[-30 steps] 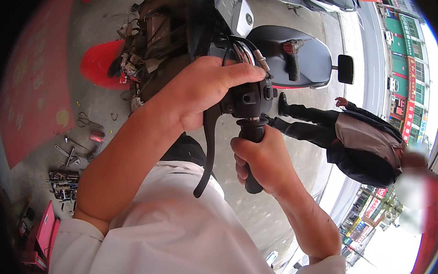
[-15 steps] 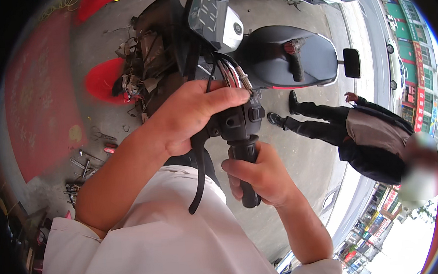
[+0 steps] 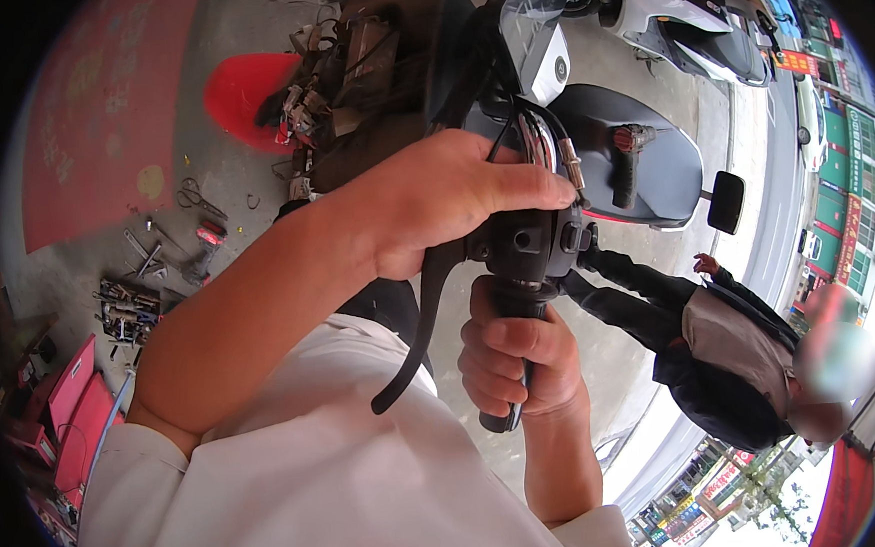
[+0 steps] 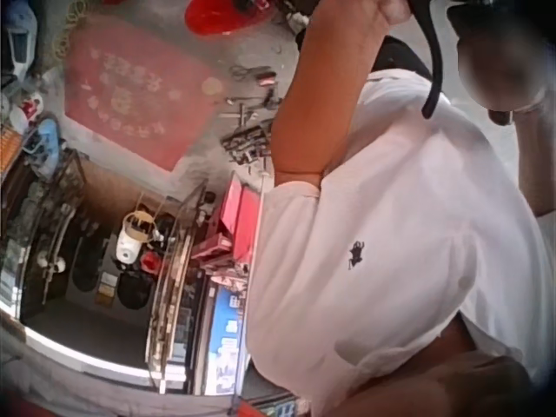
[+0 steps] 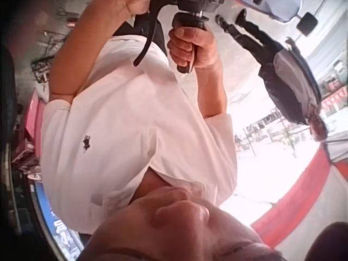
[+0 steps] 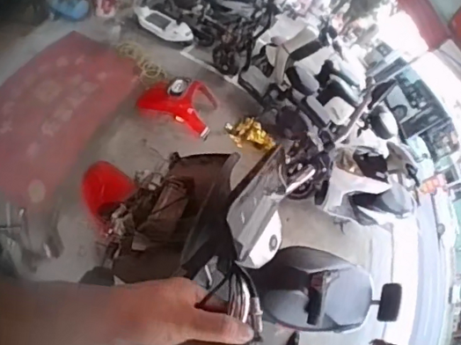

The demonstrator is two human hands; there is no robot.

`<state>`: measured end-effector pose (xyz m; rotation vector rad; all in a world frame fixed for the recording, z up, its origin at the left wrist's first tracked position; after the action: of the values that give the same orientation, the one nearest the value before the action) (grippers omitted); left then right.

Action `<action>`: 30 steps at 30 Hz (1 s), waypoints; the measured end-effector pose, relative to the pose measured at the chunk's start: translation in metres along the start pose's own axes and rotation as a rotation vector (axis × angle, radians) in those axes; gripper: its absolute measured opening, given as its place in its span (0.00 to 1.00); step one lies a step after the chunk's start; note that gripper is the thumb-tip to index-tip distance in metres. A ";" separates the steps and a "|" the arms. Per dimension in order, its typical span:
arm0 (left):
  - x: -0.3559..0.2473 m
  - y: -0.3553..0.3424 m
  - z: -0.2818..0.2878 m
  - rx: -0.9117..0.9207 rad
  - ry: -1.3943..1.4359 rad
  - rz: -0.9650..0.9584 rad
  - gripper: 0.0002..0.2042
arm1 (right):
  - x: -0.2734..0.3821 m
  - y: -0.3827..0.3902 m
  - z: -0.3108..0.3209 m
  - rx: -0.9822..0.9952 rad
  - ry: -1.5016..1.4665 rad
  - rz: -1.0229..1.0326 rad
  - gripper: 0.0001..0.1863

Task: The person repairs an electric scooter by connecting wires under the handlebar area, testing the dashboard, and using a cordless drill to fasten components. The person also removes and reattaches the right handlebar grip and brake assembly.

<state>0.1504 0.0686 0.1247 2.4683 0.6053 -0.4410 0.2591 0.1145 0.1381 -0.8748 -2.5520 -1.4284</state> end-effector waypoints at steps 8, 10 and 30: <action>0.003 -0.002 0.004 -0.002 -0.026 -0.058 0.16 | 0.004 0.011 0.004 -0.241 0.239 0.044 0.09; 0.002 -0.001 0.003 -0.007 -0.036 -0.073 0.17 | 0.006 0.014 0.007 -0.321 0.317 0.045 0.08; 0.009 -0.007 -0.003 0.028 -0.042 0.035 0.17 | 0.031 0.030 0.010 -0.658 0.807 0.068 0.06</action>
<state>0.1550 0.0781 0.1208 2.4857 0.5416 -0.4888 0.2512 0.1485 0.1657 -0.2916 -1.4728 -2.0765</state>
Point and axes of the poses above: each hand's wrist, its own y-axis away from the middle knuckle, its own z-axis out of the back of the hand, x = y × z, the point moved 9 cm from there along -y, towards the middle knuckle, and after that the axes turned 8 degrees about y, right-handed, at the moved point
